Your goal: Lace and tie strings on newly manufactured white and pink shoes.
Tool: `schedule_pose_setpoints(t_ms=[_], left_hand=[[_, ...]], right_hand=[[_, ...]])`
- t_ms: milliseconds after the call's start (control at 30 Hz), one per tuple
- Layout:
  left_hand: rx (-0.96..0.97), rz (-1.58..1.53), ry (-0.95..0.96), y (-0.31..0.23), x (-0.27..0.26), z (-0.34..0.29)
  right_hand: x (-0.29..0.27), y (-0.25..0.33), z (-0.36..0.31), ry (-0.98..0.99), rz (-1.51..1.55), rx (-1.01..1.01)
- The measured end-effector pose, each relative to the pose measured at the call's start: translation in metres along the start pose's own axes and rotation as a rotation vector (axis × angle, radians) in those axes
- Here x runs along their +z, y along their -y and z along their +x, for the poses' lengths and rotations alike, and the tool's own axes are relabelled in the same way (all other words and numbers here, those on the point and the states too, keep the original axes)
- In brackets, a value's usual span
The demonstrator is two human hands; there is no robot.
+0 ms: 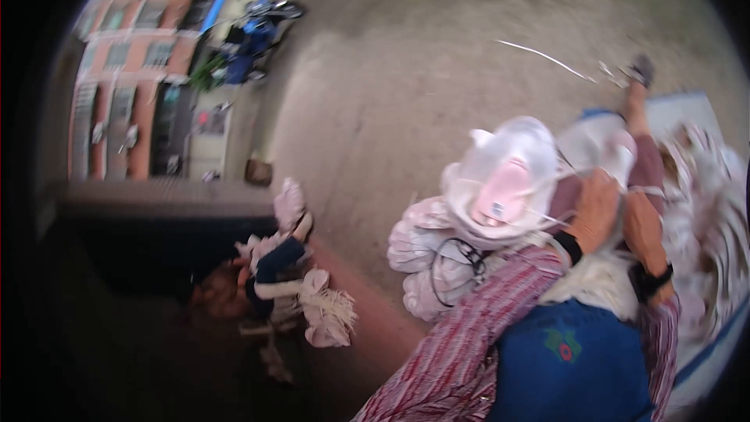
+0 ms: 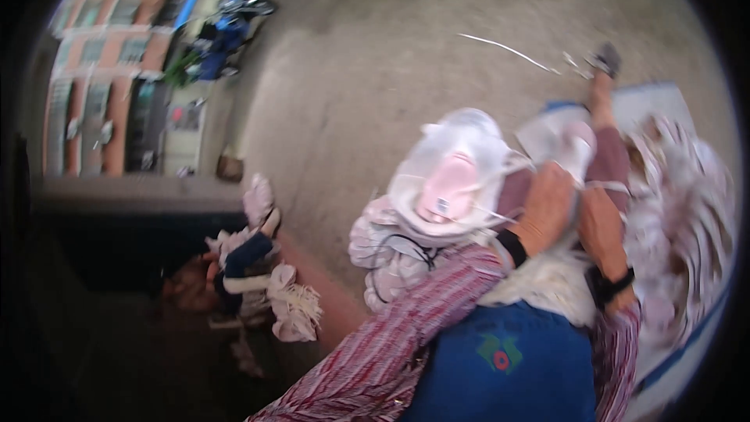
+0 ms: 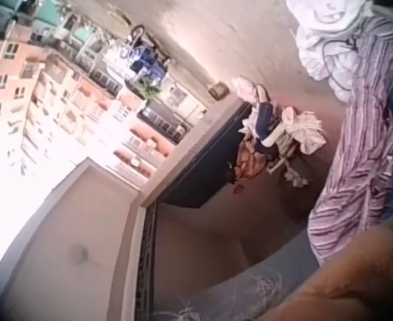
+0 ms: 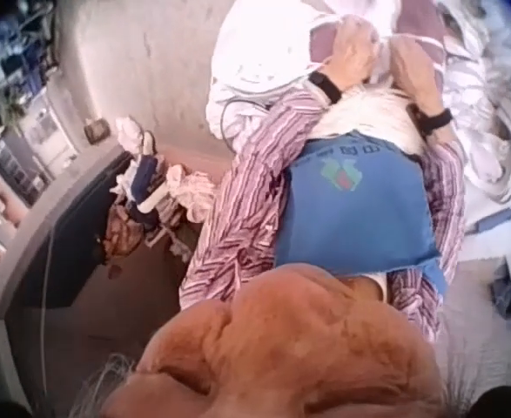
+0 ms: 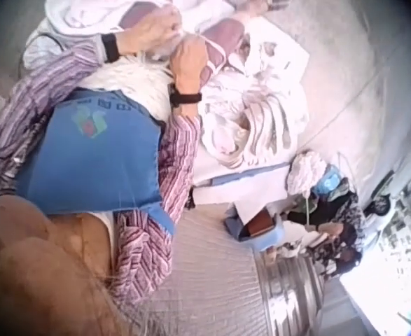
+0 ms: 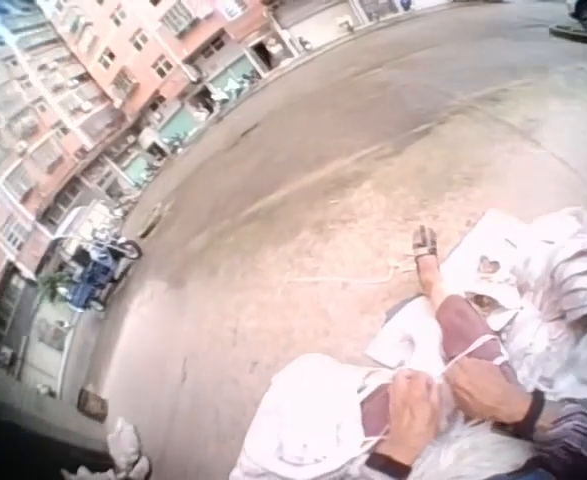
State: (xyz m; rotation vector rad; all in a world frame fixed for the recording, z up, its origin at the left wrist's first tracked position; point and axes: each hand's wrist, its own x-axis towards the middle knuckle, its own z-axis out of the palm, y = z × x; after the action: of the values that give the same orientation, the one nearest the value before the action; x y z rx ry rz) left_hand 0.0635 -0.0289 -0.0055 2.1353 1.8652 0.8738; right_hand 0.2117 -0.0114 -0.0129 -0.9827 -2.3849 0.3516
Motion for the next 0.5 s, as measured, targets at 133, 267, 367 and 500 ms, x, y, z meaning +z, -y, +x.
schedule_pose_setpoints(t_ms=[133, 267, 367, 500], left_hand=[[-0.155, -0.200, 0.010, -0.014, -0.013, -0.004], [-0.177, -0.200, 0.028, -0.014, -0.019, -0.007], [-0.138, -0.231, 0.007, -0.016, -0.020, -0.004], [-0.141, -0.248, 0.099, -0.014, -0.016, -0.002]], right_hand=[[-0.010, 0.002, -0.009, 0.107, 0.281, 0.271], [-0.019, 0.015, 0.003, 0.154, 0.259, 0.311], [-0.026, 0.022, 0.010, 0.112, 0.231, 0.320], [-0.024, 0.021, 0.010, 0.128, 0.243, 0.455]])
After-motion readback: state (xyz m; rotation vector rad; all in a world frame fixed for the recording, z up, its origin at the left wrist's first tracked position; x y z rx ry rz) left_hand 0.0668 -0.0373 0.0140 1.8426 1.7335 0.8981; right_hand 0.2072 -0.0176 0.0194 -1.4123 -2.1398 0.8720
